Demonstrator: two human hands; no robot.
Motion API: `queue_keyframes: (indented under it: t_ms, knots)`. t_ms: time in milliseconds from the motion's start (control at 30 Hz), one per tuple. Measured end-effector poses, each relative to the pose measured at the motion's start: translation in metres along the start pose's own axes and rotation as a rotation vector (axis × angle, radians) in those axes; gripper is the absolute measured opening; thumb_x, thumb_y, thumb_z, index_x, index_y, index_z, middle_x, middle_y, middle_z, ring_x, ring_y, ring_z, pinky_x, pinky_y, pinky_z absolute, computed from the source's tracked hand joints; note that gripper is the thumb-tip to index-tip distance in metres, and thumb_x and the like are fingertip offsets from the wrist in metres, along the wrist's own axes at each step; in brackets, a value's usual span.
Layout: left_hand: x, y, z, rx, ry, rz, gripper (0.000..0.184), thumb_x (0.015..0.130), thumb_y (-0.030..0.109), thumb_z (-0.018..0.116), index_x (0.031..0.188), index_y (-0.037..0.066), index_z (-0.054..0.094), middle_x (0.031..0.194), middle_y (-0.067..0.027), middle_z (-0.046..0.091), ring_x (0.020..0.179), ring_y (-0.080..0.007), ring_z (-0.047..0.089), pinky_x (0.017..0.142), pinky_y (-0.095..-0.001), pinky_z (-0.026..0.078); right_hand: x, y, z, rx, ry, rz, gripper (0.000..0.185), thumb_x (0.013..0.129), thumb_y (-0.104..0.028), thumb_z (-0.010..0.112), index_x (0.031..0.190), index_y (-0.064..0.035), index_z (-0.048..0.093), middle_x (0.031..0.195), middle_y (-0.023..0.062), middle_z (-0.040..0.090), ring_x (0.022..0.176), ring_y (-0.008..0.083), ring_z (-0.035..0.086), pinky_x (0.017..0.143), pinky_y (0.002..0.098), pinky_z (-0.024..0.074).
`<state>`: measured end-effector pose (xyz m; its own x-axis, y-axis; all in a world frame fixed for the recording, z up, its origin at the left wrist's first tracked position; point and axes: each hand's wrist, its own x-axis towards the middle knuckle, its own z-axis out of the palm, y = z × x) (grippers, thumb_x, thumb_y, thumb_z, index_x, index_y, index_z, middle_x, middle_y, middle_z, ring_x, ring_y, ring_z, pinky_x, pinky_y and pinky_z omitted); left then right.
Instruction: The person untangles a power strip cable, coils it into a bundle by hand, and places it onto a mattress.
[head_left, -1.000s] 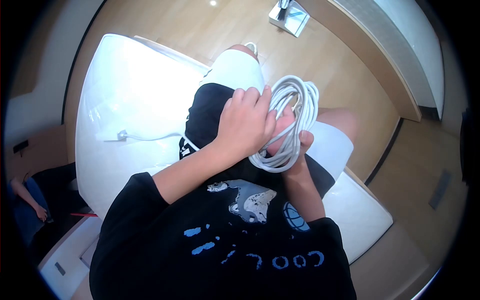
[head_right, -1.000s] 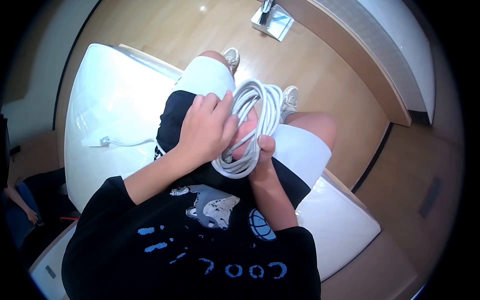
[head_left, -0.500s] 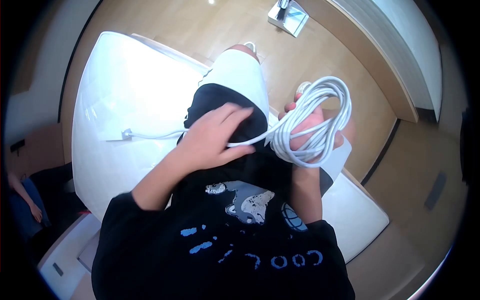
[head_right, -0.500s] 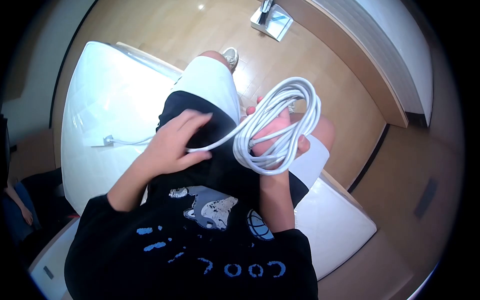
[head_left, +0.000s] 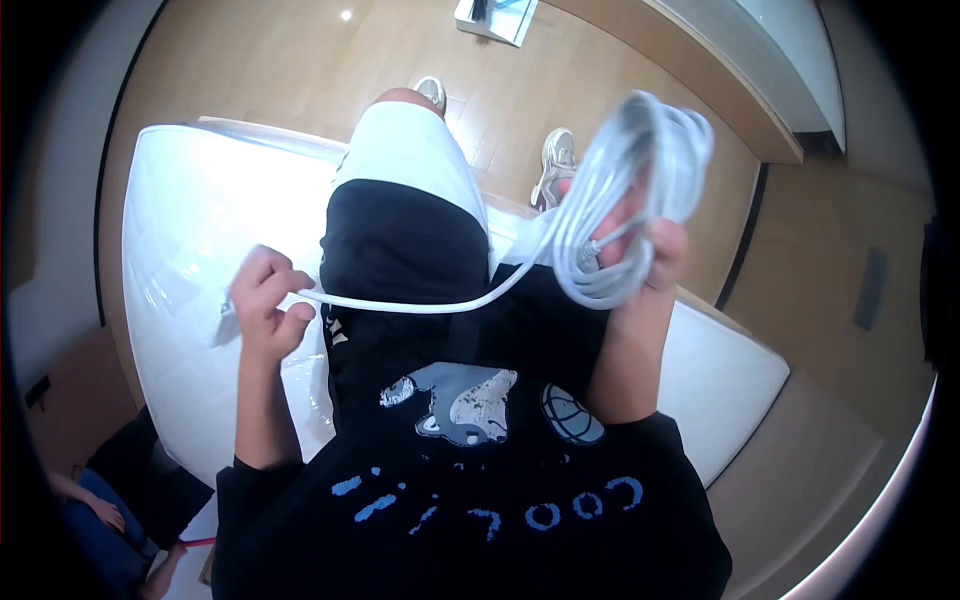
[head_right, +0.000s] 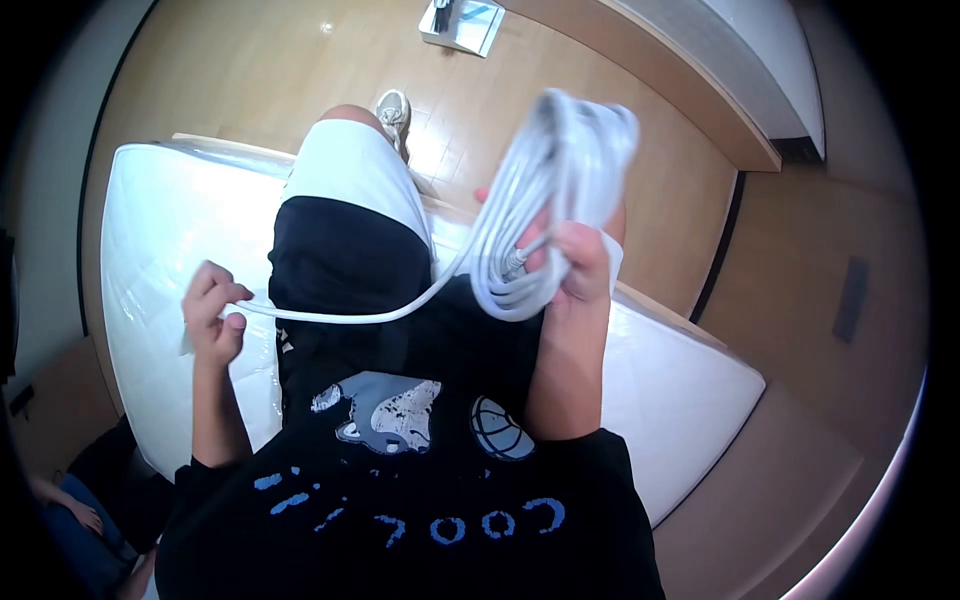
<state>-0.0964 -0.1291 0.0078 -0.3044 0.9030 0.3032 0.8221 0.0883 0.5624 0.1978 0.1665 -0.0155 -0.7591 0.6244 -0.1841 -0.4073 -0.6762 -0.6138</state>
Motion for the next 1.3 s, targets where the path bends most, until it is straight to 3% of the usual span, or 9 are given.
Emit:
queue_keyframes:
  t_ms: [167,333,433,800,900,967,1000,1200,1300]
  knots:
    - [0.074,0.055,-0.008,0.199,-0.082,0.284,0.066,0.07,0.072,0.078,0.066,0.01,0.054,0.069,-0.0039,0.045,0.062,-0.0207,0.046,0.053,-0.0323,0.034,0.01,0.037,0.034,-0.439,-0.094,0.227,0.091,0.069,-0.025,0.074,0.147,0.0082,0.04,0.12,0.0213,0.065,0.108,0.0289,0.068,0.095,0.0367,0.0551]
    - [0.117,0.077,0.033,0.085,-0.14,0.218,0.087,0.046,0.083,0.081,0.079,0.007,0.053,0.082,-0.0079,0.046,0.074,-0.0261,0.052,0.06,-0.035,0.042,0.009,0.064,0.052,-0.158,-0.194,0.384,0.109,0.07,-0.026,0.075,0.159,0.0029,0.019,0.143,0.017,0.046,0.12,0.0234,0.056,0.099,0.036,0.0504]
    - [0.121,0.074,0.051,0.039,-0.1,0.169,0.098,0.036,0.083,0.084,0.087,0.005,0.052,0.089,-0.0111,0.047,0.078,-0.0287,0.053,0.063,-0.0374,0.044,0.006,0.071,0.057,-0.103,-0.175,0.377,0.102,0.072,-0.026,0.072,0.157,0.0036,0.024,0.137,0.0151,0.052,0.118,0.0207,0.059,0.098,0.0336,0.0515]
    - [0.116,0.065,0.087,0.385,0.219,-0.035,0.091,0.06,0.074,0.084,0.102,-0.001,0.054,0.099,-0.0134,0.052,0.093,-0.0301,0.05,0.085,-0.0434,0.037,0.006,0.101,0.012,0.187,-0.211,0.358,0.072,0.085,-0.035,0.064,0.14,0.0079,0.049,0.117,0.0223,0.069,0.104,0.0298,0.072,0.083,0.0347,0.0626]
    - [0.107,0.071,0.107,0.313,0.213,-0.045,0.088,0.065,0.074,0.081,0.104,0.0,0.056,0.103,-0.0139,0.051,0.097,-0.0297,0.049,0.086,-0.0436,0.036,0.003,0.117,-0.004,0.158,-0.192,0.293,0.048,0.09,-0.036,0.056,0.107,0.0087,0.064,0.09,0.0195,0.071,0.075,0.0243,0.07,0.069,0.0296,0.06]
    - [0.103,0.07,0.123,0.283,0.232,-0.096,0.088,0.066,0.074,0.08,0.106,0.0,0.056,0.105,-0.014,0.05,0.1,-0.03,0.049,0.088,-0.0448,0.035,-0.001,0.124,-0.008,0.04,-0.07,0.202,0.058,0.091,-0.039,0.048,0.068,0.0089,0.071,0.06,0.0169,0.067,0.049,0.0233,0.062,0.058,0.0258,0.0559]
    - [0.103,0.07,0.125,0.278,0.228,-0.085,0.089,0.067,0.075,0.079,0.107,0.0,0.057,0.106,-0.0143,0.05,0.101,-0.0303,0.049,0.089,-0.0452,0.034,0.0,0.126,-0.013,0.081,-0.173,0.185,0.06,0.094,-0.048,0.053,0.097,0.0099,0.072,0.07,0.0151,0.071,0.058,0.0208,0.066,0.062,0.0258,0.0565]
    - [0.096,0.075,0.129,0.182,0.134,-0.15,0.094,0.071,0.081,0.069,0.115,-0.001,0.057,0.109,-0.0167,0.051,0.105,-0.0337,0.049,0.093,-0.0469,0.034,-0.015,0.138,-0.018,0.104,-0.123,0.152,0.078,0.081,-0.071,0.072,0.108,0.0012,0.067,0.077,0.0089,0.071,0.066,0.0167,0.069,0.06,0.0238,0.056]
    - [0.093,0.068,0.132,0.114,0.068,-0.102,0.103,0.074,0.087,0.059,0.127,-0.001,0.052,0.115,-0.0187,0.048,0.108,-0.0346,0.048,0.093,-0.0471,0.034,-0.007,0.144,-0.017,0.147,-0.163,0.202,0.067,0.082,-0.057,0.073,0.111,0.0018,0.064,0.074,0.0092,0.07,0.063,0.0161,0.069,0.058,0.0228,0.0558]
